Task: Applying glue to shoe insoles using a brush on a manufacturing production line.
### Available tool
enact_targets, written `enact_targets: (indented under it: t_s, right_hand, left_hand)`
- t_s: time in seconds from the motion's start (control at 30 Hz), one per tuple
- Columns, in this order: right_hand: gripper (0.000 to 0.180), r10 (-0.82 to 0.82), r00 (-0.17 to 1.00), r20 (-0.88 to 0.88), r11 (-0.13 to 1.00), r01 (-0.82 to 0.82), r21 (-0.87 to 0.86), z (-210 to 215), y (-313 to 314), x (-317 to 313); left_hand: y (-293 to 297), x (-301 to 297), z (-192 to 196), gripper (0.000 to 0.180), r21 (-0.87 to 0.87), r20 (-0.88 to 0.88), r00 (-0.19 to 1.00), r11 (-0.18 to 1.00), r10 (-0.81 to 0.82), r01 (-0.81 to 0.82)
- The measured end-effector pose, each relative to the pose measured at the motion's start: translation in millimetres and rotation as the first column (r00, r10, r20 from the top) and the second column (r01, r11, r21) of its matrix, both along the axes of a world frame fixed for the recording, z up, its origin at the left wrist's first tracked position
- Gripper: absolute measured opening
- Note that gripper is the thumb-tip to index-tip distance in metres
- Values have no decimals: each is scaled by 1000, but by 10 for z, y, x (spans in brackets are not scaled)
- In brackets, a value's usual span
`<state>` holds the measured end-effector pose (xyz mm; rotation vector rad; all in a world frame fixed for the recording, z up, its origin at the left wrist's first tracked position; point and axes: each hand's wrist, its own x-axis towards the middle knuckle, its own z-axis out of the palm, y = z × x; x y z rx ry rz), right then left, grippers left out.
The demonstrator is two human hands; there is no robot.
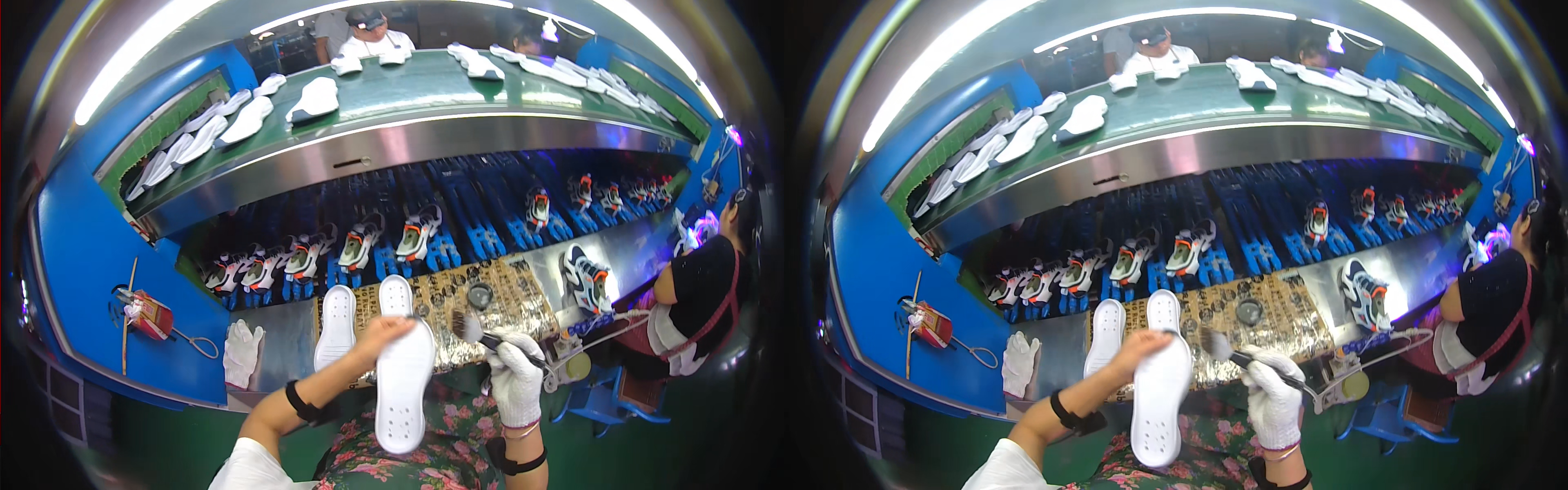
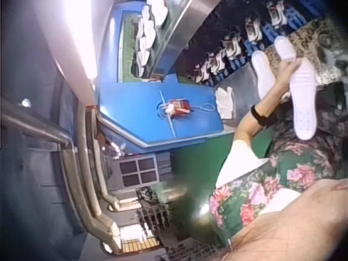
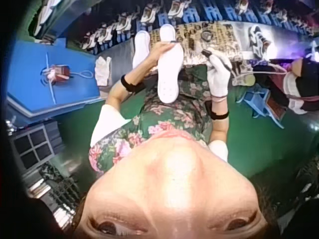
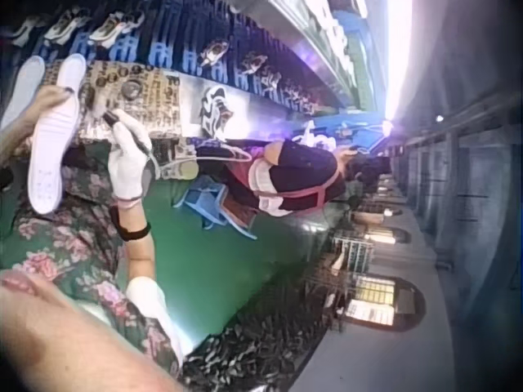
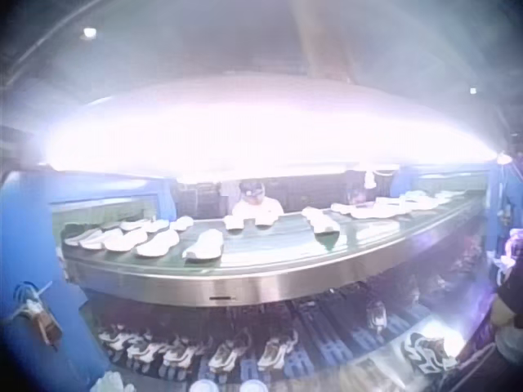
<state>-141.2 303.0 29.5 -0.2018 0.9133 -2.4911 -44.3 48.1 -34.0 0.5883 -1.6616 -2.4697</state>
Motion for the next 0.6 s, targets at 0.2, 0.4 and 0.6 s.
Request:
enact_targets:
  t_s: [0.2,0.4,0.6]
  right_hand:
    - [18,93,994,-53,986,-84,143,52,-50,229]
    - [22,95,993,-69,990,-87,111,75,42,257]
    - [24,88,925,-369,943,42,329,115,158,212]
  left_hand:
    - [691,418,-468,48,540,188,929,824,-319,174]
    - [1020,821,-577,84,712,-154,847,537,-509,452]
    - [1142,417,-101,106,840,-113,944,478,-310,257]
